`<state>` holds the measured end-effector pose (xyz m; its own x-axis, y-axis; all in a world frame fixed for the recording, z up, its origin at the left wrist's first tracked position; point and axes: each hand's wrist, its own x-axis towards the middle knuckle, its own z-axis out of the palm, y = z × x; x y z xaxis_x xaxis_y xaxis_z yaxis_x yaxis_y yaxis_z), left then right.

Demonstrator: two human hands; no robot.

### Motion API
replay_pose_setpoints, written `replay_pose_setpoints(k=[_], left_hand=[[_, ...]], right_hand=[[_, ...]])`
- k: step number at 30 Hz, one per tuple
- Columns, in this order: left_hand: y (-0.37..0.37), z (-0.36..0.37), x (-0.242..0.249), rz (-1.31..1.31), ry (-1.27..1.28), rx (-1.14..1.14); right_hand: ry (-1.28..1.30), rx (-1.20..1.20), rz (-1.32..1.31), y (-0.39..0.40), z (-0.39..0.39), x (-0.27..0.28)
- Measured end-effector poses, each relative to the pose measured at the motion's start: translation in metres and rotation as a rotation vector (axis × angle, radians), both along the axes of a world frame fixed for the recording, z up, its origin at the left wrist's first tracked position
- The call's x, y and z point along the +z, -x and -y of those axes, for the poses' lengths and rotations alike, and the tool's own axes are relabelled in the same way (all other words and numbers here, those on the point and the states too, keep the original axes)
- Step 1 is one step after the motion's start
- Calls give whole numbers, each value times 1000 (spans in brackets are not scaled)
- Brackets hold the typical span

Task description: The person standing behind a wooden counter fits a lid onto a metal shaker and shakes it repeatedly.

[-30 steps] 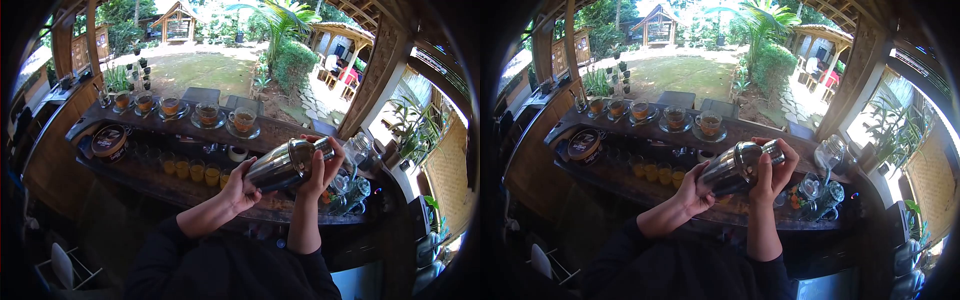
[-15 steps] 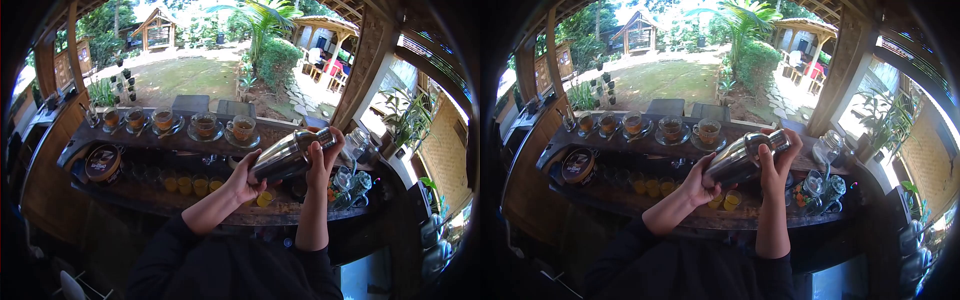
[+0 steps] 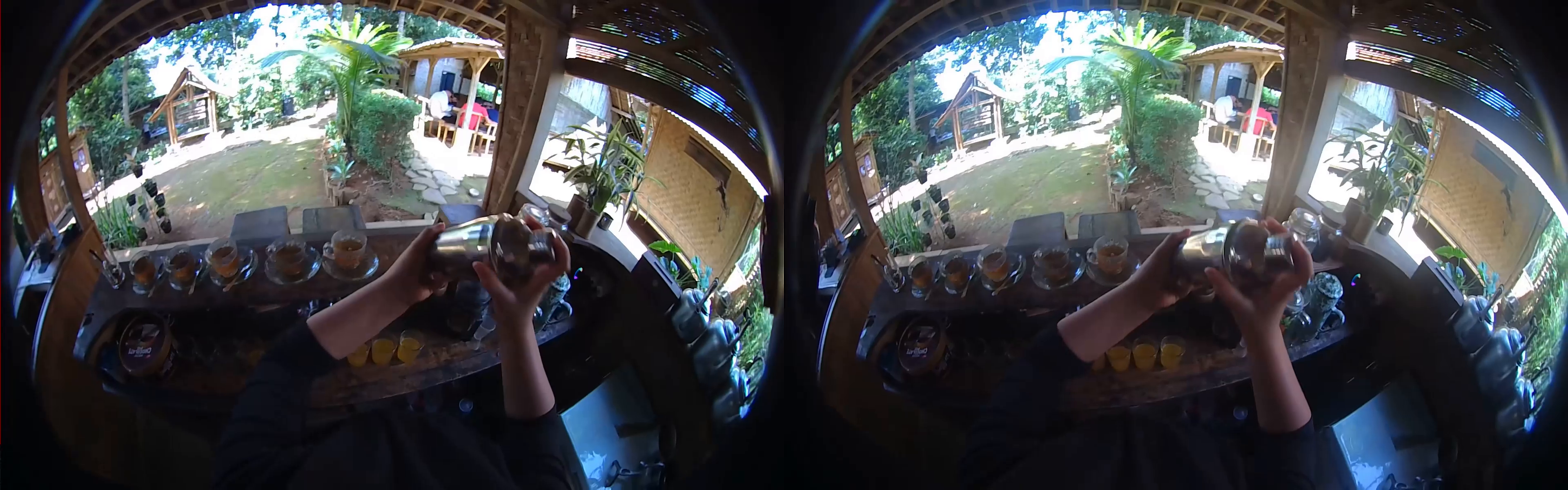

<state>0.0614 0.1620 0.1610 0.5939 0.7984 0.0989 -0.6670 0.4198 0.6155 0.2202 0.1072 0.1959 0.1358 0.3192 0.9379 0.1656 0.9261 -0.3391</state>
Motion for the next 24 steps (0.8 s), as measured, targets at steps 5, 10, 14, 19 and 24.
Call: replay_pose_setpoints(k=[5,10,14,19,24], left_hand=[[-10,65,62,13,-470,-67],[-29,-10,25,-9,-327,-354],[-40,48,46,-93,-327,83],[-33,73,57,96,-462,-80],[-56,16,-4,32,58,-99]], right_hand=[[-769,6,183,0,67,13],[-277,-265,50,-28,22,12],[-515,-229,87,-23,61,20],[-724,60,265,-29,78,-5],[-125,-198,68,-50,20,4]])
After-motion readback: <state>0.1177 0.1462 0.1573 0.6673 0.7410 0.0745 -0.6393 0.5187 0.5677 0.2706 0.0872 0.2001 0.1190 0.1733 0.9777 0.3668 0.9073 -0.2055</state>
